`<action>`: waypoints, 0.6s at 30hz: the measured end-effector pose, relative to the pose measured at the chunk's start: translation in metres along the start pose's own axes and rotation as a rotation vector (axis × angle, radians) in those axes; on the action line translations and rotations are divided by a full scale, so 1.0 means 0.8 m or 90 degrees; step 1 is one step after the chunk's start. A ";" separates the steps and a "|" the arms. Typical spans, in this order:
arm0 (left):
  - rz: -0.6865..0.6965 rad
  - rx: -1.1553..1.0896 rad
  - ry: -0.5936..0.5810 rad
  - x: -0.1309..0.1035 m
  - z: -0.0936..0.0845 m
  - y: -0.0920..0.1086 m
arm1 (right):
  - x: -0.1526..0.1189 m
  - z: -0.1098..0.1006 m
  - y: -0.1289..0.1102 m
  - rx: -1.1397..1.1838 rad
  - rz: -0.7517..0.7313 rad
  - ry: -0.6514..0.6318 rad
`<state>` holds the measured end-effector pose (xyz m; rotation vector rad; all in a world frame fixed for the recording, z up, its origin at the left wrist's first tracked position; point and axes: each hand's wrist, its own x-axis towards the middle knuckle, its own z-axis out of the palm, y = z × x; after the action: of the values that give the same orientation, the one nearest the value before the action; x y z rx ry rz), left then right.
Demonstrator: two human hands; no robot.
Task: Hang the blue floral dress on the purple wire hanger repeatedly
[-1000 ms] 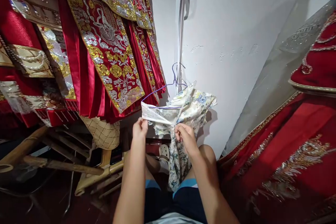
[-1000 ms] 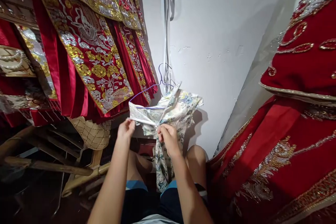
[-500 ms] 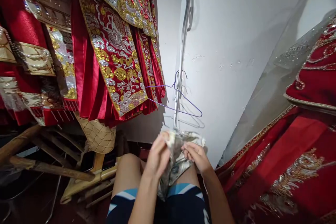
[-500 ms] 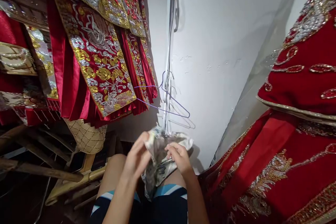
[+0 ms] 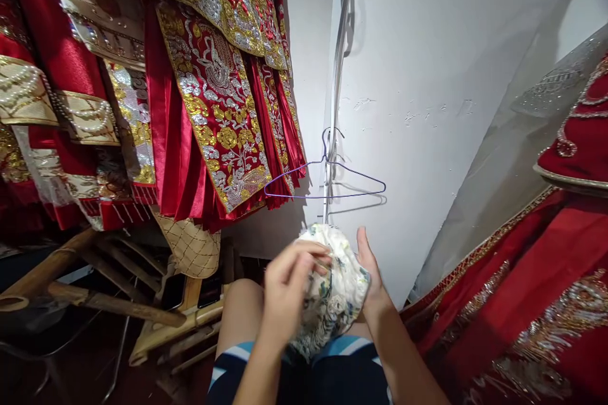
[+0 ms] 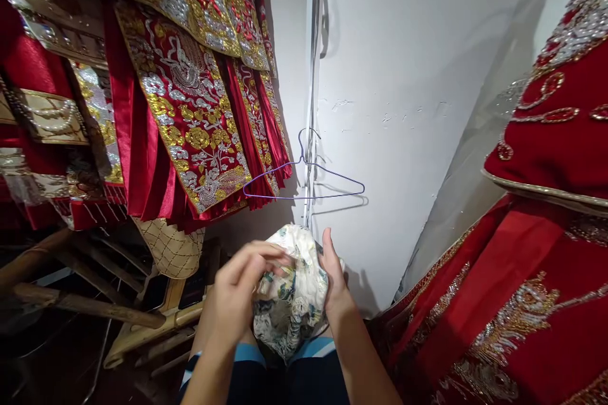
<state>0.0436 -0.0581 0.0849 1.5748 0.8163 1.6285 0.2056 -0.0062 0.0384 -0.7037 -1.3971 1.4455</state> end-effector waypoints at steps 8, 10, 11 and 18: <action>-0.169 0.078 -0.251 0.047 -0.046 -0.031 | 0.034 0.008 -0.080 0.002 0.125 -0.214; -0.206 0.217 -0.376 0.034 -0.057 -0.048 | 0.036 -0.013 -0.102 -0.141 0.023 -0.160; -0.218 0.291 -0.429 0.027 -0.065 -0.056 | 0.039 -0.027 -0.110 -0.229 -0.047 -0.108; -0.098 0.551 -0.354 0.045 -0.127 -0.074 | 0.111 -0.110 -0.078 -0.399 -0.214 0.226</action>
<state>-0.0539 0.0077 0.0495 2.3125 1.3637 0.6434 0.2677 0.1013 0.1017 -0.9990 -1.5911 0.5744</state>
